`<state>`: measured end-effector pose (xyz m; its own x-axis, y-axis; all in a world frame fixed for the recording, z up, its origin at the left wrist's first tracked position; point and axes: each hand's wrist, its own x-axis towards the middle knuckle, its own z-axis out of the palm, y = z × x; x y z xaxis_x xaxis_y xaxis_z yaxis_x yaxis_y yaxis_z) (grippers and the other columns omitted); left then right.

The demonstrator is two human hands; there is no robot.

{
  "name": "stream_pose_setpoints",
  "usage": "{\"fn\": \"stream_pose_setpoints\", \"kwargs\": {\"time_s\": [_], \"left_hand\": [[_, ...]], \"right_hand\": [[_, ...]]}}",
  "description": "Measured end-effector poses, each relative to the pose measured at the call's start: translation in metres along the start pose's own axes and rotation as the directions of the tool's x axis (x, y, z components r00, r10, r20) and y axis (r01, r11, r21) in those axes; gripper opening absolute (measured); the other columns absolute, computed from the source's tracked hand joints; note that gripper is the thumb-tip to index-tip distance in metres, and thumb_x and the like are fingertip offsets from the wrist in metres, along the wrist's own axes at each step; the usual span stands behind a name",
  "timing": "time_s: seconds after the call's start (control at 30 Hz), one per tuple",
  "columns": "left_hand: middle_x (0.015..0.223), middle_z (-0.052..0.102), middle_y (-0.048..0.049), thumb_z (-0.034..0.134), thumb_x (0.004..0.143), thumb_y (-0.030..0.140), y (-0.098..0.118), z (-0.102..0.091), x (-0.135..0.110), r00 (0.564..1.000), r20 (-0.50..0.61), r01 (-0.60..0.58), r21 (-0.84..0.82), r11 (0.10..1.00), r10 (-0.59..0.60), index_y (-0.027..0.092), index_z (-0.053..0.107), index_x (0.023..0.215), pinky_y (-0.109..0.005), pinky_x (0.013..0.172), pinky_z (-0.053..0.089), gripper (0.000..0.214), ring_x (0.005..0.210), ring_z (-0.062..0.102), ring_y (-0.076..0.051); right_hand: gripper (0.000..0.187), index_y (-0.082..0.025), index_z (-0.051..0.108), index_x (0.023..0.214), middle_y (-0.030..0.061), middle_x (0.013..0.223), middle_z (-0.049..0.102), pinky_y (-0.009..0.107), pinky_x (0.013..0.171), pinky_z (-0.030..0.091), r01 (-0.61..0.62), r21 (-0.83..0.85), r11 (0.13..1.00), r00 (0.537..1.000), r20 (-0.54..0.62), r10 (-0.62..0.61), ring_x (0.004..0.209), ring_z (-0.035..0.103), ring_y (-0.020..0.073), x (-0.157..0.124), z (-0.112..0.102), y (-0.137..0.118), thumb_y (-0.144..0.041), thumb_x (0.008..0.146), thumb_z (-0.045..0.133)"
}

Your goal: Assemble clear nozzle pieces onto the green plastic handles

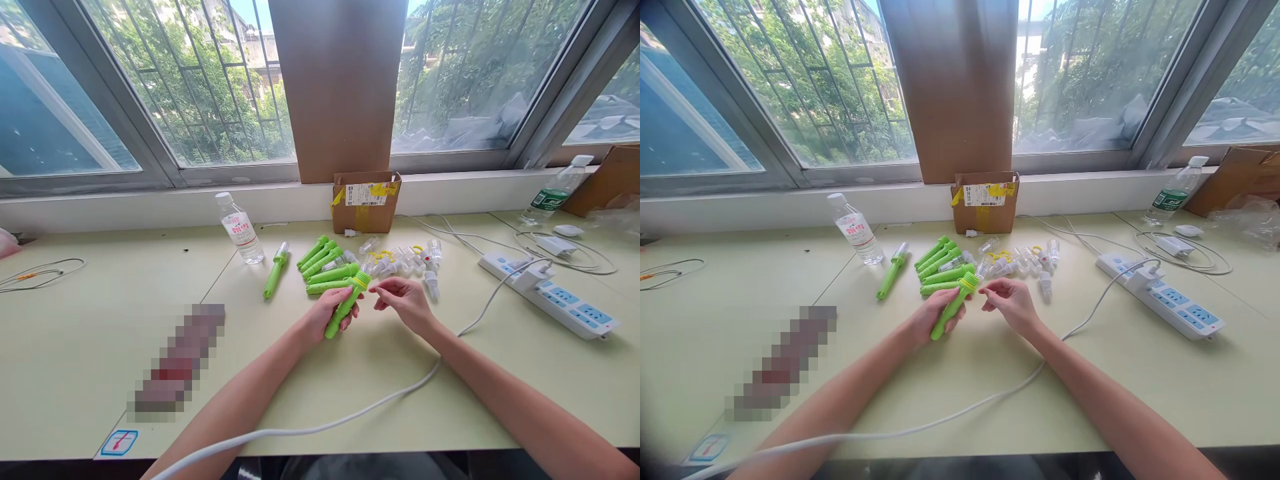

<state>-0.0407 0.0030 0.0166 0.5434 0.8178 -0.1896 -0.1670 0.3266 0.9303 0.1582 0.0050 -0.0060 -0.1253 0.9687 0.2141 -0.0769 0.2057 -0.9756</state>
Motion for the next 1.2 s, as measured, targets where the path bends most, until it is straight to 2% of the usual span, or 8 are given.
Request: {"fn": "stream_pose_setpoints", "kwargs": {"time_s": [0.3, 1.2], "left_hand": [[0.062, 0.059, 0.0000, 0.054, 0.083, 0.052, 0.0002, 0.0004, -0.0002, 1.000, -0.008, -0.003, 0.002, 1.000, 0.003, 0.013, 0.057, 0.093, -0.019, 0.036, 0.028, 0.041, 0.034, 0.044, -0.005], [0.063, 0.059, 0.0000, 0.054, 0.082, 0.052, 0.0008, 0.0002, -0.0003, 1.000, -0.006, -0.002, -0.009, 1.000, 0.002, 0.012, 0.057, 0.092, -0.020, 0.037, 0.029, 0.041, 0.034, 0.043, -0.005]], "right_hand": [[0.026, -0.015, 0.069, 0.082, 0.0075, 0.076, 0.073, 0.029, 0.053, 0.058, -0.058, 0.004, 0.998, 0.998, 0.019, 0.058, 0.053, 0.068, 0.0166, 0.0000, -0.0002, -0.0014, -0.040, 0.074, 0.071], [0.036, -0.014, 0.069, 0.083, 0.0079, 0.074, 0.072, 0.032, 0.054, 0.059, -0.104, 0.000, 0.995, 0.992, 0.071, 0.103, 0.055, 0.069, 0.0187, -0.0020, 0.0000, -0.0081, -0.048, 0.071, 0.072]]}}
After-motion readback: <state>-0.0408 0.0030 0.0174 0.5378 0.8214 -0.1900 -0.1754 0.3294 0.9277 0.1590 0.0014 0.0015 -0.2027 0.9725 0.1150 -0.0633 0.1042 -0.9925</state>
